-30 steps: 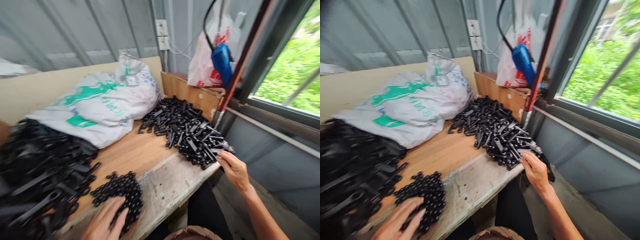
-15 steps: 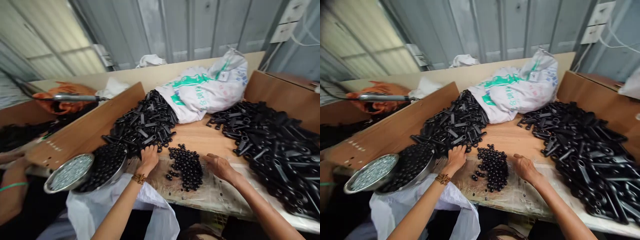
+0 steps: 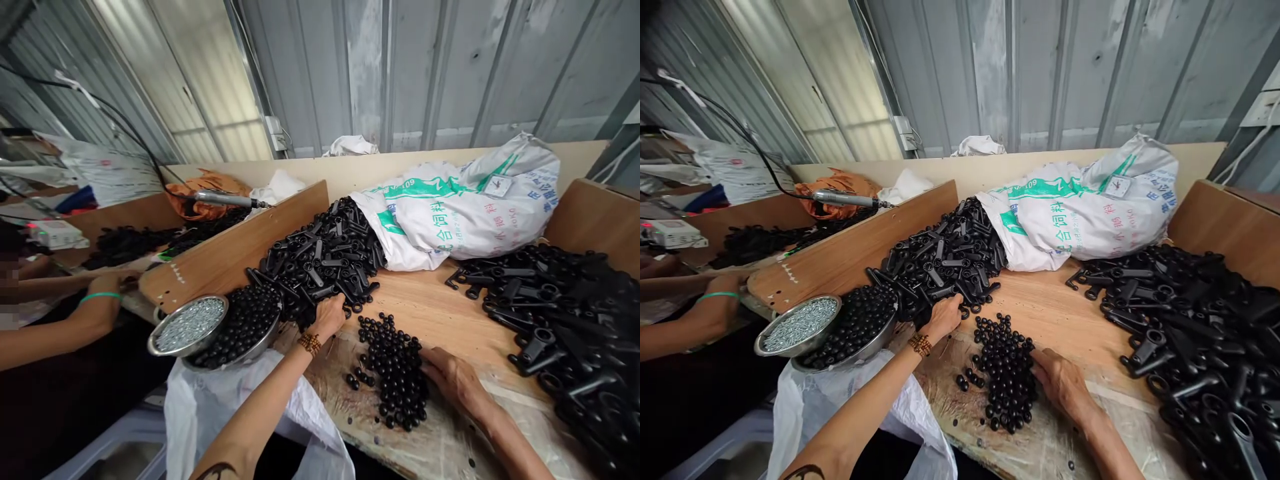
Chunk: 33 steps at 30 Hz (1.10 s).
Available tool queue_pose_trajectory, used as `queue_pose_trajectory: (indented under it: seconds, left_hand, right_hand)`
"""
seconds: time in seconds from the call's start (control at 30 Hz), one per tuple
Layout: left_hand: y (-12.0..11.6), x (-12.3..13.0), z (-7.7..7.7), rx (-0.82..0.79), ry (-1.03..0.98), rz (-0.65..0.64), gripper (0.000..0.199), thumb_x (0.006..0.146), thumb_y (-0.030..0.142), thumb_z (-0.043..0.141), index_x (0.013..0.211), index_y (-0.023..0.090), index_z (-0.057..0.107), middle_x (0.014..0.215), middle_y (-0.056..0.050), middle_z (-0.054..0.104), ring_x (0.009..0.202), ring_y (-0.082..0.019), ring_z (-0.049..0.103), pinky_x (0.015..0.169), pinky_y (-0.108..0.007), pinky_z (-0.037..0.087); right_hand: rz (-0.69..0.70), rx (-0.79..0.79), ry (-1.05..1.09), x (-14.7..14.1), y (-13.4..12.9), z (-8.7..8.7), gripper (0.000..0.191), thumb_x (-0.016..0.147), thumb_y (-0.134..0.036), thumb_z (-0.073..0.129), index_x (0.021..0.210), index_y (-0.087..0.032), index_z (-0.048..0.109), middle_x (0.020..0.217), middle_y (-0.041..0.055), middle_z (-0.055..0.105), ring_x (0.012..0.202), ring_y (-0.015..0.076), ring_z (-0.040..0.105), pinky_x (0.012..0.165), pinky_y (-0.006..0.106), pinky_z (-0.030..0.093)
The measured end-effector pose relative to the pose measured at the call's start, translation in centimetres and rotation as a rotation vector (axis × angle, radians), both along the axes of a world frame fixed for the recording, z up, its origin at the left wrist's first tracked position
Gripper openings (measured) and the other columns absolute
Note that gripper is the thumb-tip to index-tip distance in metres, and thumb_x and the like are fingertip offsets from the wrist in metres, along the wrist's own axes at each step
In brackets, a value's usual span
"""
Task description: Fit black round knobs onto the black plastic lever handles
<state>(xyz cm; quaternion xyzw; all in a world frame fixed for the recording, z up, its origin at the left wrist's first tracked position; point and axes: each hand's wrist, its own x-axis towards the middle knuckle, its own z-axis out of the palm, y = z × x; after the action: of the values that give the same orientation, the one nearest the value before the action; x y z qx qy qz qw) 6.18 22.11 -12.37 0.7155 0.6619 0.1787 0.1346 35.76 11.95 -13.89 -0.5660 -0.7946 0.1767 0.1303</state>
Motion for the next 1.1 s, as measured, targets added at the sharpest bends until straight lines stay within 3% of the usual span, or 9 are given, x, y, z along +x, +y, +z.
queue_pose_trajectory:
  seconds: [0.1, 0.27, 0.5, 0.6, 0.73, 0.83, 0.93, 1.1]
  left_hand:
    - [-0.4, 0.2, 0.4, -0.023, -0.256, 0.064, 0.032, 0.068, 0.009, 0.051, 0.098, 0.019, 0.051, 0.078, -0.003, 0.06, 0.08, -0.019, 0.056, 0.076, -0.03, 0.039]
    - [-1.7, 1.4, 1.8, -0.077, -0.757, 0.088, 0.032, 0.062, 0.015, 0.052, 0.094, 0.014, 0.049, 0.064, 0.001, 0.054, 0.055, -0.012, 0.051, 0.053, -0.023, 0.039]
    - [-3.9, 4.7, 4.1, -0.275, -1.198, -0.017, 0.019, 0.058, 0.022, 0.059, 0.071, 0.015, 0.048, 0.055, 0.004, 0.046, 0.045, -0.007, 0.041, 0.041, -0.019, 0.03]
    - [-4.9, 6.6, 4.5, -0.414, -1.291, -0.087, 0.023, 0.063, 0.026, 0.061, 0.08, 0.015, 0.05, 0.056, 0.005, 0.046, 0.045, -0.007, 0.042, 0.039, -0.018, 0.029]
    - [-5.7, 9.6, 5.0, -0.558, -1.336, -0.192, 0.032, 0.066, 0.026, 0.062, 0.093, 0.016, 0.049, 0.063, 0.004, 0.052, 0.043, -0.005, 0.042, 0.037, -0.017, 0.028]
    - [-5.5, 12.3, 5.3, -0.575, -1.321, -0.25, 0.035, 0.066, 0.027, 0.062, 0.096, 0.015, 0.05, 0.062, 0.002, 0.055, 0.04, -0.004, 0.039, 0.037, -0.016, 0.024]
    - [-5.2, 14.9, 5.3, -0.56, -1.301, -0.283, 0.026, 0.068, 0.032, 0.058, 0.085, 0.014, 0.051, 0.061, 0.0, 0.057, 0.041, -0.005, 0.04, 0.037, -0.017, 0.024]
    - [-5.3, 17.3, 4.0, -0.538, -1.239, -0.315, 0.013, 0.066, 0.024, 0.057, 0.069, 0.015, 0.049, 0.056, 0.002, 0.051, 0.042, -0.006, 0.04, 0.038, -0.018, 0.025]
  right_hand:
    - [0.097, -0.018, -0.018, -0.4, -0.6, 0.2, 0.02, 0.085, -0.024, 0.042, 0.093, -0.022, 0.061, 0.092, 0.0065, 0.064, 0.086, 0.0204, 0.06, 0.072, 0.027, 0.042]
    - [0.11, -0.094, -0.091, -1.6, -1.3, 0.5, 0.018, 0.08, -0.018, 0.044, 0.086, -0.022, 0.061, 0.09, 0.0058, 0.063, 0.086, 0.0202, 0.06, 0.069, 0.026, 0.04]
    - [0.082, -0.058, 0.188, -0.3, -0.3, -0.3, 0.019, 0.078, -0.017, 0.045, 0.077, -0.019, 0.064, 0.079, 0.0049, 0.064, 0.078, 0.0189, 0.059, 0.069, 0.027, 0.039]
    - [-0.006, -0.083, 0.597, 0.3, 0.2, 0.0, 0.013, 0.073, -0.023, 0.056, 0.066, -0.017, 0.065, 0.069, 0.0038, 0.062, 0.07, 0.0176, 0.055, 0.068, 0.028, 0.04]
    - [-0.204, -0.224, 1.113, 1.1, 0.9, 1.0, 0.011, 0.056, -0.025, 0.069, 0.058, -0.016, 0.063, 0.061, -0.0003, 0.057, 0.056, 0.0122, 0.049, 0.054, 0.025, 0.039]
    - [-0.319, -0.228, 1.238, 1.9, 1.4, 1.2, 0.017, 0.049, -0.021, 0.07, 0.065, -0.015, 0.066, 0.062, -0.0025, 0.059, 0.053, 0.0094, 0.048, 0.052, 0.022, 0.039]
    - [-0.404, -0.217, 1.37, 2.4, 1.5, 1.1, 0.019, 0.051, -0.021, 0.068, 0.069, -0.015, 0.066, 0.061, -0.0032, 0.059, 0.051, 0.0086, 0.049, 0.053, 0.023, 0.042]
    - [-0.43, -0.183, 1.523, 2.7, 1.3, 1.7, 0.026, 0.057, -0.028, 0.071, 0.079, -0.016, 0.065, 0.069, 0.0002, 0.063, 0.055, 0.0107, 0.055, 0.051, 0.023, 0.045]
